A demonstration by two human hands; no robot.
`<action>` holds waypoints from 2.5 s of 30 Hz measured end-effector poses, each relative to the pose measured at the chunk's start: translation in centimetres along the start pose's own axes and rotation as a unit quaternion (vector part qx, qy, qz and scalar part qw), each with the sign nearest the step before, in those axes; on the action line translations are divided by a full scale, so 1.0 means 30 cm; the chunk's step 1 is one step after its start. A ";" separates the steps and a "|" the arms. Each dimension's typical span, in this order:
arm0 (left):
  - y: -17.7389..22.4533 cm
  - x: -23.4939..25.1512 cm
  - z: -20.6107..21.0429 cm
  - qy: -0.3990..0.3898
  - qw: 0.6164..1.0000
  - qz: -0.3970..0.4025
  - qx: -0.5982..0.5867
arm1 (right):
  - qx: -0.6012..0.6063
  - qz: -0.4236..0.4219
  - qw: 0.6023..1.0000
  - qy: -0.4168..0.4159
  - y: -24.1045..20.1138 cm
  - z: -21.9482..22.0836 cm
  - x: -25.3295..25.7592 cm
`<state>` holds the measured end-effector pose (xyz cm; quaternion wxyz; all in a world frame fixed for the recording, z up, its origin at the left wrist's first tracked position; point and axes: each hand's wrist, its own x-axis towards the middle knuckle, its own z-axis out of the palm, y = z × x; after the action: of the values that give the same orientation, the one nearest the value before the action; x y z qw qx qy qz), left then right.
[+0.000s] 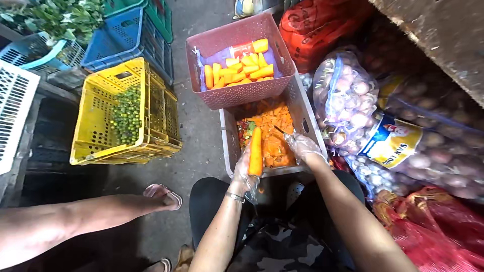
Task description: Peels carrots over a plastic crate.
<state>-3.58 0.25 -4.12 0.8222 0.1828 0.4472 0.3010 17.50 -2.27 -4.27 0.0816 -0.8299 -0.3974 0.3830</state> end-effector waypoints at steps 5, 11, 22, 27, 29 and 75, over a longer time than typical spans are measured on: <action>0.002 0.008 -0.002 0.018 1.000 0.019 -0.008 | -0.002 -0.176 0.984 -0.008 -0.026 0.017 -0.169; 0.009 -0.004 0.006 0.042 0.999 0.034 -0.006 | -0.065 -0.252 0.965 -0.020 -0.006 0.051 -0.326; 0.010 -0.011 0.013 0.043 0.998 0.035 -0.007 | -0.057 -0.233 0.969 -0.051 0.002 0.049 -0.325; 0.015 -0.018 0.017 0.041 0.999 0.032 0.006 | -0.071 -0.224 0.970 -0.057 -0.011 0.049 -0.315; 0.016 -0.020 0.018 0.040 0.999 0.021 0.005 | -0.071 -0.229 0.969 -0.053 -0.010 0.052 -0.305; 0.010 0.015 -0.004 0.037 0.976 0.087 0.197 | 0.156 -0.195 0.946 -0.205 0.019 0.059 -0.231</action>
<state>-3.60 0.76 -4.30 0.7238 0.3677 0.5103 0.2837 13.89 -7.96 -1.78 0.1998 -0.6166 -0.4944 0.5792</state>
